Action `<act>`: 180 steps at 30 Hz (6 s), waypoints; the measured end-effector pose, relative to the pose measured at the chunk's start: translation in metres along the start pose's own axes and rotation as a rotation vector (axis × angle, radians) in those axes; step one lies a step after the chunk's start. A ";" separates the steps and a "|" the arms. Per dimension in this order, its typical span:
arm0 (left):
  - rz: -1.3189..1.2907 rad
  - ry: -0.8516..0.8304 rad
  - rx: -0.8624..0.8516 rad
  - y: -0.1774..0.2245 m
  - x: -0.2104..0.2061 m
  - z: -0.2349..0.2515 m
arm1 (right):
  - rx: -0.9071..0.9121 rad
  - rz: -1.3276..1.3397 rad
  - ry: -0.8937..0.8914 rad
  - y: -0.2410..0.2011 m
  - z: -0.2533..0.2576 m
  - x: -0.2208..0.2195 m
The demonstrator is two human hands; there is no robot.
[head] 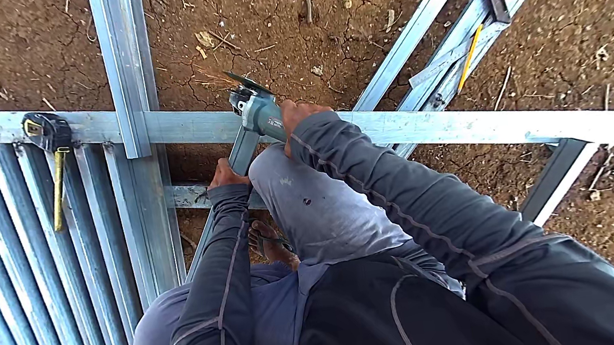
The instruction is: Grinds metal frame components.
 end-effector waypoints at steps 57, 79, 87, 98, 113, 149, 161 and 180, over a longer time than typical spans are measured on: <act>-0.006 -0.015 0.002 -0.001 -0.001 0.002 | -0.089 -0.077 0.108 0.042 0.068 -0.060; -0.009 0.017 -0.008 -0.002 -0.004 0.002 | -0.034 -0.028 0.022 0.015 0.019 -0.018; -0.015 -0.010 0.014 0.000 0.000 0.000 | -0.096 -0.087 0.109 0.043 0.067 -0.058; -0.012 0.031 -0.003 -0.003 -0.006 0.002 | -0.076 -0.105 0.097 0.042 0.066 -0.054; -0.004 0.002 0.011 0.000 -0.002 0.000 | -0.100 -0.066 0.107 0.052 0.065 -0.062; 0.003 0.038 0.003 -0.002 -0.006 0.001 | -0.099 -0.084 0.089 0.049 0.062 -0.057; 0.001 0.027 -0.004 -0.003 -0.008 0.003 | -0.075 -0.061 0.098 0.042 0.054 -0.047; -0.018 0.033 -0.022 -0.004 -0.007 0.003 | -0.076 -0.100 0.094 0.046 0.066 -0.055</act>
Point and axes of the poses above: each hand's wrist, its own z-axis towards the middle knuckle, its own x-axis out of the back of the hand, y = z × x, the point moved 4 cm from there along z, towards the middle knuckle, and after that the axes turned 13 degrees about y, right-handed, at the moved point
